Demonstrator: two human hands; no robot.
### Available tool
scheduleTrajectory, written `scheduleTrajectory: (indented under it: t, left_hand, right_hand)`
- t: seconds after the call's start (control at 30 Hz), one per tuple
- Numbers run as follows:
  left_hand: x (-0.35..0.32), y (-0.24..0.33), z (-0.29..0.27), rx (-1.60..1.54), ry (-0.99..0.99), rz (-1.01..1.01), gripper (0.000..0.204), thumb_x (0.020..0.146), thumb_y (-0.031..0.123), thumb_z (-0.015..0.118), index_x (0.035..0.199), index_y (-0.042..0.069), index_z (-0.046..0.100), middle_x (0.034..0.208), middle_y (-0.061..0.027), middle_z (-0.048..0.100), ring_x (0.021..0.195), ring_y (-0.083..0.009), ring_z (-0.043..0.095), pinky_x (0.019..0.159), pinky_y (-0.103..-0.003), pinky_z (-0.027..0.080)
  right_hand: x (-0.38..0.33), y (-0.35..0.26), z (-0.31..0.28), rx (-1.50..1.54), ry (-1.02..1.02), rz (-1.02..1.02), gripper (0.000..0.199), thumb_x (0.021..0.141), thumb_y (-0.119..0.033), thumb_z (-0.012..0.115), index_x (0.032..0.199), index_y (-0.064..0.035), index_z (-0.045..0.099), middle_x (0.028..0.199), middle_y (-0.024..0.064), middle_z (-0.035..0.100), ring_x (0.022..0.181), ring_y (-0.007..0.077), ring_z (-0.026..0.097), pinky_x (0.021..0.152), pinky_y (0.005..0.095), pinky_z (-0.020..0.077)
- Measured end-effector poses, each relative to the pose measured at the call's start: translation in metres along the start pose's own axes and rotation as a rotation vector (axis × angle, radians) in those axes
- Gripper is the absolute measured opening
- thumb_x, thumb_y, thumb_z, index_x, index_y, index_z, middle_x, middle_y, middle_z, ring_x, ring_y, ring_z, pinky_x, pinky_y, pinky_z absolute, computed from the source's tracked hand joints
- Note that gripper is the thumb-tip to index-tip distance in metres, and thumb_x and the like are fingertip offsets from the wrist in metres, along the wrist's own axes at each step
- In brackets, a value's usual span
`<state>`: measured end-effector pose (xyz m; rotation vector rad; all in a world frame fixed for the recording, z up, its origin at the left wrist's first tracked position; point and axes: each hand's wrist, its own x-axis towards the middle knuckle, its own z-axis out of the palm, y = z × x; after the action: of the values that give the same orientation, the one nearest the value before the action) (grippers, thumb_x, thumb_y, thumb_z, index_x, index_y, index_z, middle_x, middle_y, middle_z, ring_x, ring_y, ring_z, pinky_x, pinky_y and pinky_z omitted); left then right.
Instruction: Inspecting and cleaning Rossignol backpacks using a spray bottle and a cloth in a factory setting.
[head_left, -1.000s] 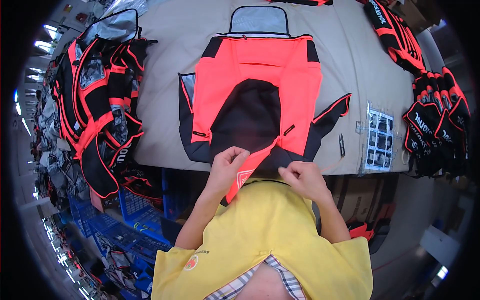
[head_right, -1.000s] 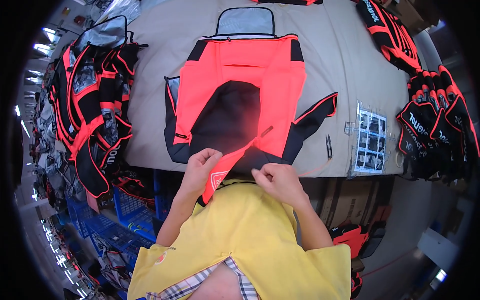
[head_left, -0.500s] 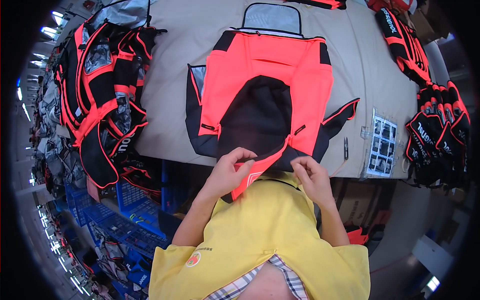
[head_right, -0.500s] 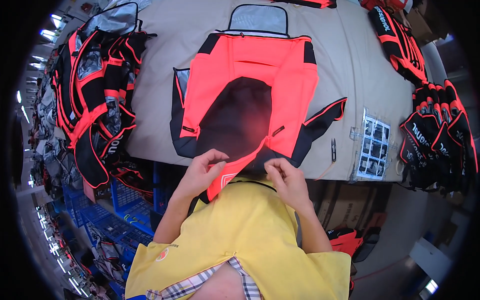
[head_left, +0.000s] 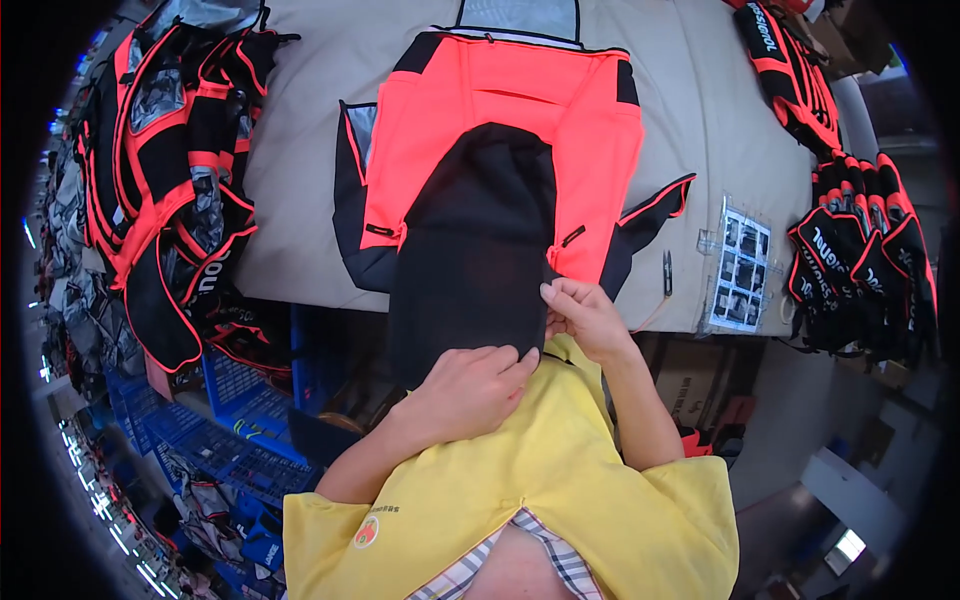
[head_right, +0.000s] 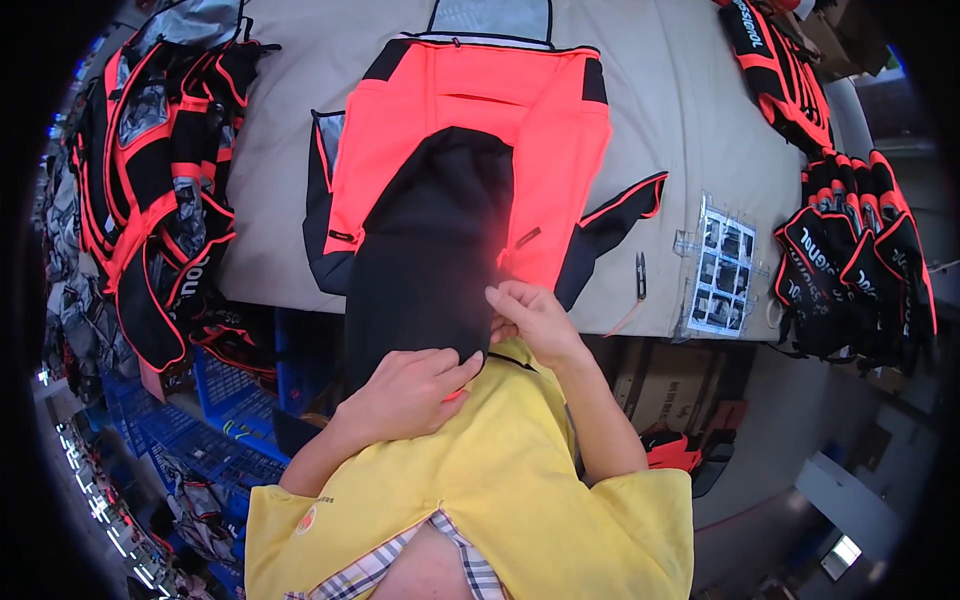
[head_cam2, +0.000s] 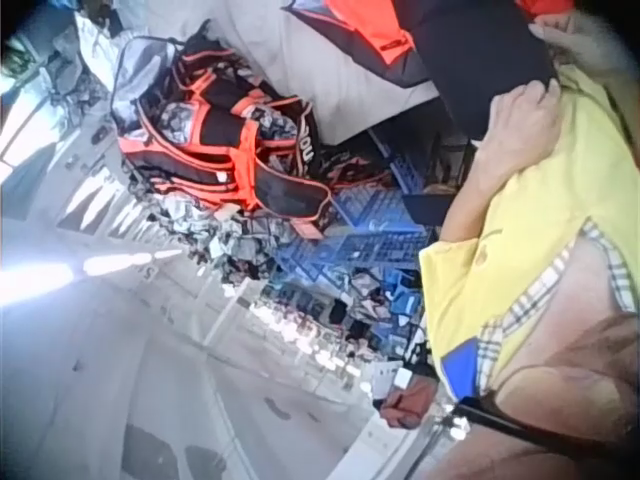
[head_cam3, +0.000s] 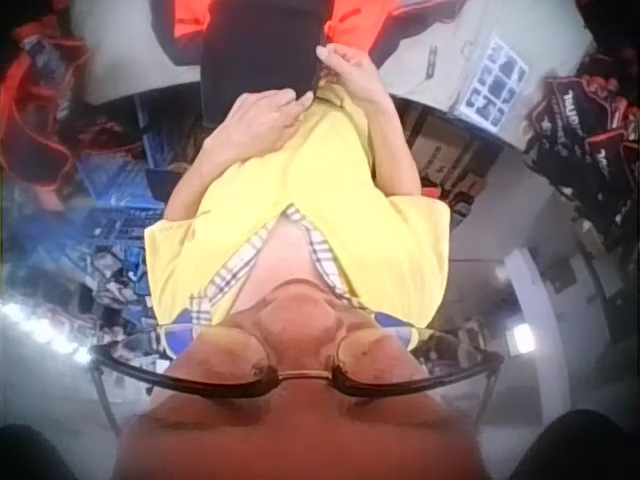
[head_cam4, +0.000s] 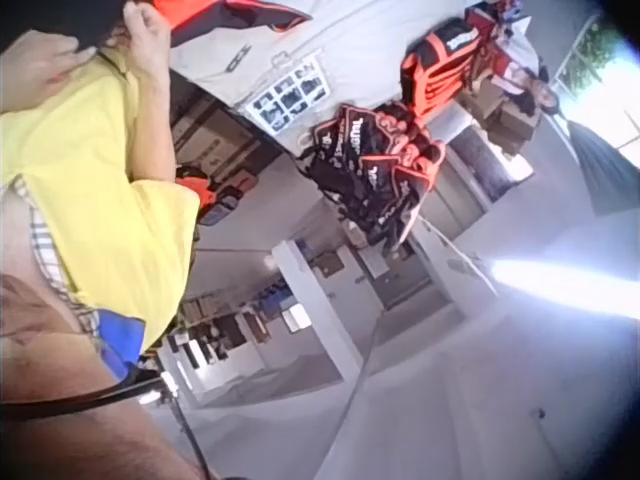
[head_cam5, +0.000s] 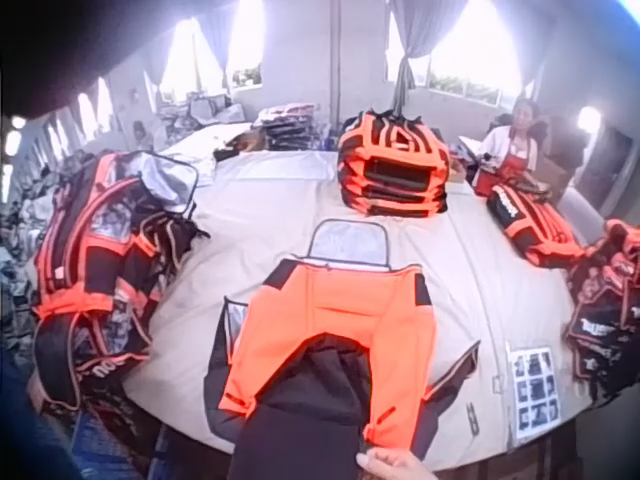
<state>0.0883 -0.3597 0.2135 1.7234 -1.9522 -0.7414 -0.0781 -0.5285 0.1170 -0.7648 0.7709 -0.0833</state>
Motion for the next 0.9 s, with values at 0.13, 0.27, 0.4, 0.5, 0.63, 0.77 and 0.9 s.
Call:
scheduleTrajectory:
  t: [0.13, 0.27, 0.4, 0.5, 0.63, 0.77, 0.9]
  left_hand:
    - [-0.008, -0.005, -0.004, -0.101, -0.066, -0.068, 0.042, 0.088, 0.023, 0.079, 0.127, 0.008, 0.073, 0.08, -0.0057, 0.055, 0.071, -0.0228, 0.063, 0.062, -0.037, 0.052]
    - [-0.02, -0.002, 0.001, -0.155, 0.014, -0.074, 0.046, 0.086, 0.029, 0.084, 0.126, 0.01, 0.075, 0.078, -0.0052, 0.054, 0.07, -0.023, 0.061, 0.061, -0.036, 0.05]
    - [-0.04, -0.015, -0.002, -0.383, 0.203, 0.014, 0.031, 0.089, 0.021, 0.084, 0.115, 0.005, 0.078, 0.08, -0.0066, 0.062, 0.071, -0.023, 0.063, 0.065, -0.033, 0.052]
    - [-0.072, -0.047, -0.002, -0.29, 0.666, -0.493, 0.021, 0.095, 0.019, 0.076, 0.104, 0.001, 0.078, 0.084, -0.0113, 0.067, 0.076, -0.0216, 0.066, 0.066, -0.034, 0.052]
    - [-0.118, -0.094, 0.0, -0.59, 1.028, -0.942, 0.022, 0.105, 0.016, 0.066, 0.113, -0.004, 0.073, 0.089, -0.0059, 0.071, 0.084, -0.0117, 0.065, 0.074, -0.028, 0.051]
    - [-0.122, -0.09, 0.024, -0.637, 0.942, -0.976, 0.028, 0.107, 0.019, 0.065, 0.123, -0.002, 0.069, 0.103, -0.0069, 0.074, 0.096, -0.0112, 0.067, 0.087, -0.028, 0.053]
    - [-0.097, -0.071, 0.059, -0.579, 0.841, -0.978, 0.024, 0.107, 0.019, 0.063, 0.114, -0.003, 0.07, 0.09, -0.0076, 0.073, 0.083, -0.0115, 0.064, 0.078, -0.029, 0.053]
  right_hand:
    - [0.0, 0.002, 0.004, 0.036, 0.01, 0.006, 0.024, 0.108, -0.028, 0.065, 0.093, -0.0095, 0.068, 0.081, -0.0002, 0.071, 0.068, 0.0101, 0.07, 0.064, 0.0259, 0.0582]
    - [-0.001, 0.005, 0.006, -0.017, 0.029, 0.006, 0.026, 0.106, -0.032, 0.068, 0.094, -0.0088, 0.066, 0.077, 0.0007, 0.067, 0.067, 0.0114, 0.068, 0.063, 0.0259, 0.0558]
    - [-0.009, 0.0, 0.005, -0.101, 0.114, -0.053, 0.025, 0.107, -0.029, 0.065, 0.094, -0.008, 0.067, 0.079, 0.0027, 0.07, 0.064, 0.0119, 0.067, 0.059, 0.0266, 0.0533]
    - [-0.005, 0.007, -0.006, -0.113, 0.073, -0.065, 0.028, 0.108, -0.028, 0.064, 0.087, -0.0093, 0.063, 0.077, 0.0028, 0.07, 0.063, 0.0111, 0.066, 0.059, 0.0253, 0.052]
    - [-0.001, 0.009, -0.002, -0.17, 0.056, -0.063, 0.031, 0.109, -0.027, 0.063, 0.083, -0.0101, 0.059, 0.074, 0.002, 0.069, 0.062, 0.0104, 0.065, 0.059, 0.0244, 0.0529]
    - [0.006, 0.015, -0.004, -0.243, -0.028, -0.006, 0.032, 0.109, -0.026, 0.063, 0.083, -0.0088, 0.058, 0.074, 0.0025, 0.068, 0.065, 0.0106, 0.067, 0.062, 0.0245, 0.0545]
    - [0.008, 0.013, -0.011, -0.249, -0.066, 0.041, 0.03, 0.11, -0.026, 0.061, 0.087, -0.0083, 0.057, 0.074, 0.0039, 0.068, 0.066, 0.0112, 0.068, 0.064, 0.0251, 0.0553]
